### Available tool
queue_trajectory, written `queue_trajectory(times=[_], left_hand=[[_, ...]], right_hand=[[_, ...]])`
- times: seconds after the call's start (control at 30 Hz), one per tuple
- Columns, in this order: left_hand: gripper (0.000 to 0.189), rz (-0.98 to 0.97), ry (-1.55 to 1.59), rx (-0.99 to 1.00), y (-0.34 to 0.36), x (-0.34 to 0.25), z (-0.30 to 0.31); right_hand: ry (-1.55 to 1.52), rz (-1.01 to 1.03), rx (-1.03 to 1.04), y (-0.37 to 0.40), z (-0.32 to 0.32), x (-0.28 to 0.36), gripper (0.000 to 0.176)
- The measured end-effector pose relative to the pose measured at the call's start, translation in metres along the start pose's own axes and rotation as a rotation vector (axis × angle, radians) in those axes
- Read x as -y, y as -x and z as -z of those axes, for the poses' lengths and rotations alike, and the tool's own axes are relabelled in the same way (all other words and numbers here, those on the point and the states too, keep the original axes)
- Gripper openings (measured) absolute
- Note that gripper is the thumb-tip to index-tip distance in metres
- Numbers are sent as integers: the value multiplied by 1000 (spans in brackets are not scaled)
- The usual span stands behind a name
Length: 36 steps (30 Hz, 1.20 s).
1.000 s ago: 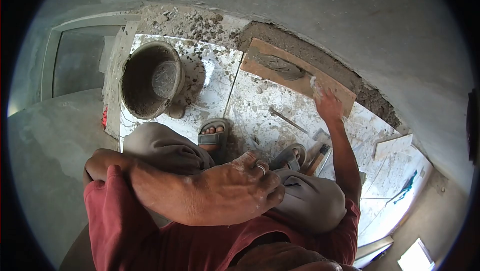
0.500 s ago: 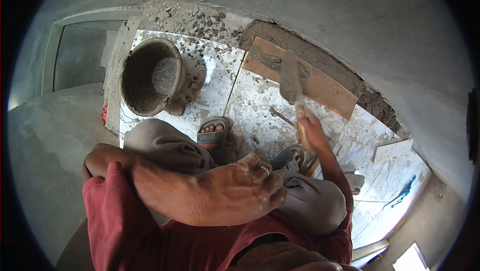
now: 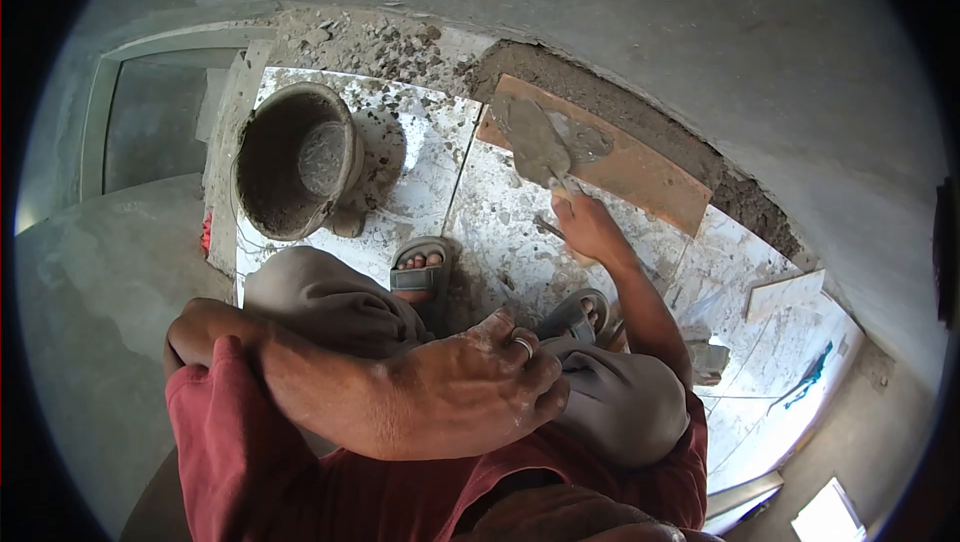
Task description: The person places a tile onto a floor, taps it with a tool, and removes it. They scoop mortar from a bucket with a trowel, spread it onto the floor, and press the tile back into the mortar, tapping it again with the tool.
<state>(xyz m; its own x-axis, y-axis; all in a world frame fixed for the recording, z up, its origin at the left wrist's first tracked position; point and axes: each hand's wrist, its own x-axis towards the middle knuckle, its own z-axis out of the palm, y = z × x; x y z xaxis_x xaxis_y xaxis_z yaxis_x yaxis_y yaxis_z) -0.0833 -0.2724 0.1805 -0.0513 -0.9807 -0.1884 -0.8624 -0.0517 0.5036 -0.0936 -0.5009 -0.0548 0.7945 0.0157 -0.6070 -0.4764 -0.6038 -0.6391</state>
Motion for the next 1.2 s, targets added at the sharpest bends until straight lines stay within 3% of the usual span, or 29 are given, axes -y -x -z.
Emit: queue_trajectory(times=[0.03,0.07,0.17,0.23,0.3,0.37,0.43,0.47,0.53,0.8,1.13,1.2], left_hand=[[36,0,-10,-1,1,0,0],[36,-5,-2,-1,2,1,1],[33,-24,105,-76,3,5,2],[32,-46,62,-63,2,5,2],[32,-62,68,-39,-1,5,4],[33,-73,67,-18,-4,6,5],[34,-40,93,-2,-6,4,3],[34,-43,96,3,-6,4,1],[38,1,25,-39,-5,4,-3],[36,7,38,-11,-6,8,3],[35,21,91,-26,-7,7,1],[35,20,79,-22,-7,7,0]], right_hand=[[343,183,-97,9,3,3,38],[298,32,-54,23,10,8,43],[275,-34,-151,53,28,20,44],[354,54,-225,53,27,5,46],[-601,-173,4,53,29,5,46],[-786,-186,8,50,11,13,47],[-1216,-129,175,40,-12,3,47],[-1221,-133,173,35,-20,-1,47],[-1587,-83,272,28,-32,-9,45],[-1692,-39,97,58,-25,-61,50],[-1692,35,77,80,-18,-78,50],[-1867,80,66,82,-16,-85,51]])
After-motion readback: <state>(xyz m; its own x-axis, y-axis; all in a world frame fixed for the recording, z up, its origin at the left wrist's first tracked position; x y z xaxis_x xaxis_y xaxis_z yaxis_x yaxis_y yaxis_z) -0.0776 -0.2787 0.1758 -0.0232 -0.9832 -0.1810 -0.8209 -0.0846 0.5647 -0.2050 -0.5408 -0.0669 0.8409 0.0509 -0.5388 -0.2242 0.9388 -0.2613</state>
